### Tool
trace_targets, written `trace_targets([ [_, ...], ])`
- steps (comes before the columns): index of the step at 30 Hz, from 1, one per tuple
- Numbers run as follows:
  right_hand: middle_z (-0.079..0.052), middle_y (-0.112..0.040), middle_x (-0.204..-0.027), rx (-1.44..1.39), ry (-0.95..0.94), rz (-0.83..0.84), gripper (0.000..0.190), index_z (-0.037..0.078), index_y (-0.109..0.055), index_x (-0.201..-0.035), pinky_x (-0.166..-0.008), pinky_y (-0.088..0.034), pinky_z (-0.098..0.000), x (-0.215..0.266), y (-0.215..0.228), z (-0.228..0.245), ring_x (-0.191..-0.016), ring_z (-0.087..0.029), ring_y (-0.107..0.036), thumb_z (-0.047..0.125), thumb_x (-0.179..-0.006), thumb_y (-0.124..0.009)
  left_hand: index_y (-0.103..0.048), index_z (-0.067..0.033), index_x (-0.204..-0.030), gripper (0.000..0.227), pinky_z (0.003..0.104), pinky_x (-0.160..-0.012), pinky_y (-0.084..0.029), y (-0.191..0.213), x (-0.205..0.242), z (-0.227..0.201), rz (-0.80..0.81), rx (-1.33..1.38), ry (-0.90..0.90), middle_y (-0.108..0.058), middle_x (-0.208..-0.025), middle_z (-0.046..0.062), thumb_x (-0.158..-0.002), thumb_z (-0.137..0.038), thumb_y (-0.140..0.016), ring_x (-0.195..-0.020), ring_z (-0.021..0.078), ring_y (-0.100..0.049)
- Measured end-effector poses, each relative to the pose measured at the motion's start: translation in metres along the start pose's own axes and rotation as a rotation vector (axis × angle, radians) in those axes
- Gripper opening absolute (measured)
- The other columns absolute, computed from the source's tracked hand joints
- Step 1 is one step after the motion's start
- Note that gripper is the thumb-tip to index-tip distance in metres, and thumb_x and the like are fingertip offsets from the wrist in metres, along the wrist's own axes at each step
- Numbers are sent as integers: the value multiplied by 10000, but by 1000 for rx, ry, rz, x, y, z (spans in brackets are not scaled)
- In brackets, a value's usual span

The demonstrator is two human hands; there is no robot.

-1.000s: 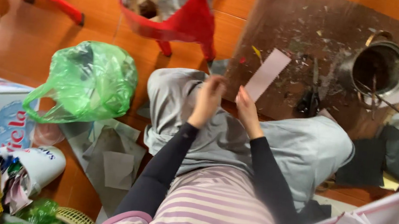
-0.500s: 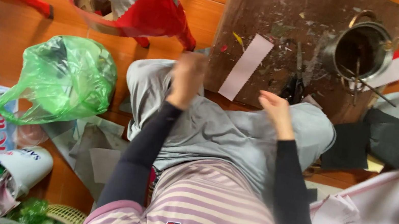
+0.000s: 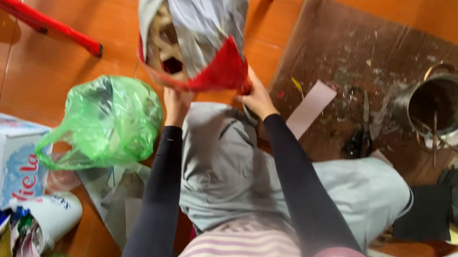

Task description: Making a red paper animal lantern by cutting paper and gluing it onto a bamboo frame.

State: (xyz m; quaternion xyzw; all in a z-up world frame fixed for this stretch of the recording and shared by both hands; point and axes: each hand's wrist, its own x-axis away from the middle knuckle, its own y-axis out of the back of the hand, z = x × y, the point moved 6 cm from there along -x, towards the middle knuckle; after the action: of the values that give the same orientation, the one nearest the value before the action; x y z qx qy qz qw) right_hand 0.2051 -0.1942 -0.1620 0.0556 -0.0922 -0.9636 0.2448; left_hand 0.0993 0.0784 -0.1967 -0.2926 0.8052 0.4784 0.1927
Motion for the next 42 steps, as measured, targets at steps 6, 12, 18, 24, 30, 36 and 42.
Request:
trace_targets([
  [6, -53, -659, -963, 19, -373, 91, 707, 103, -487, -1466, -816, -525, -319, 3, -20, -39, -884, -154, -593, 101, -846, -829, -714, -74, -989, 151, 445, -712, -549, -75, 38, 84, 415, 310, 444, -658, -803, 106, -849, -38, -672, -767, 301, -656],
  [12, -6, -606, -829, 75, -438, 316, 288, 43, -653, -1093, -733, -503, -304, 22, -35, -49, -786, -125, -564, 147, -904, -844, -683, -122, -1069, 181, 466, -721, -538, -65, 35, 73, 345, -151, -174, -686, -800, 72, -889, -121, -707, -759, 286, -655],
  [18, 5, -578, -882, -30, -484, 188, 295, 46, -649, -1225, -707, -454, -312, 16, -38, -92, -801, -117, -544, -13, -937, -670, -596, -174, -970, 128, 422, -733, -534, -72, 51, 91, 490, -43, 49, -628, -805, 94, -1006, -155, -717, -750, 270, -642],
  [24, -69, -718, -1129, -42, -444, 219, 498, 50, -559, -1349, -895, -551, -321, 8, -24, -25, -1041, -167, -669, 5, -890, -745, -702, -81, -1128, 304, 466, -689, -545, -82, 48, 90, 343, -24, -54, -645, -738, 100, -844, -134, -796, -700, 291, -642],
  [30, -291, -395, -1547, 220, -37, -26, 896, -51, -331, -1570, -1154, -369, -479, 63, 32, -31, -1416, -372, -409, 33, -815, -807, -677, -64, -962, 134, 387, -692, -549, -46, 9, 54, 335, 263, 264, -696, -803, 101, -899, -60, -795, -732, 252, -670],
  [36, -175, -608, -1180, 635, -117, -175, 337, 54, -668, -1142, -1011, -481, -469, 172, 80, -33, -1163, -398, -563, 150, -855, -816, -554, -9, -1165, 297, 354, -711, -528, 38, -6, -75, -8, 496, 528, -663, -917, 71, -926, -79, -715, -767, 205, -617],
  [42, -145, -626, -1044, 612, -91, -234, 64, 59, -698, -965, -884, -494, -471, 196, 89, -47, -1021, -376, -573, 94, -919, -725, -703, 6, -1152, 268, 314, -697, -561, -43, 70, -220, 544, 649, 435, -728, -896, 93, -955, -174, -687, -783, 138, -694],
])
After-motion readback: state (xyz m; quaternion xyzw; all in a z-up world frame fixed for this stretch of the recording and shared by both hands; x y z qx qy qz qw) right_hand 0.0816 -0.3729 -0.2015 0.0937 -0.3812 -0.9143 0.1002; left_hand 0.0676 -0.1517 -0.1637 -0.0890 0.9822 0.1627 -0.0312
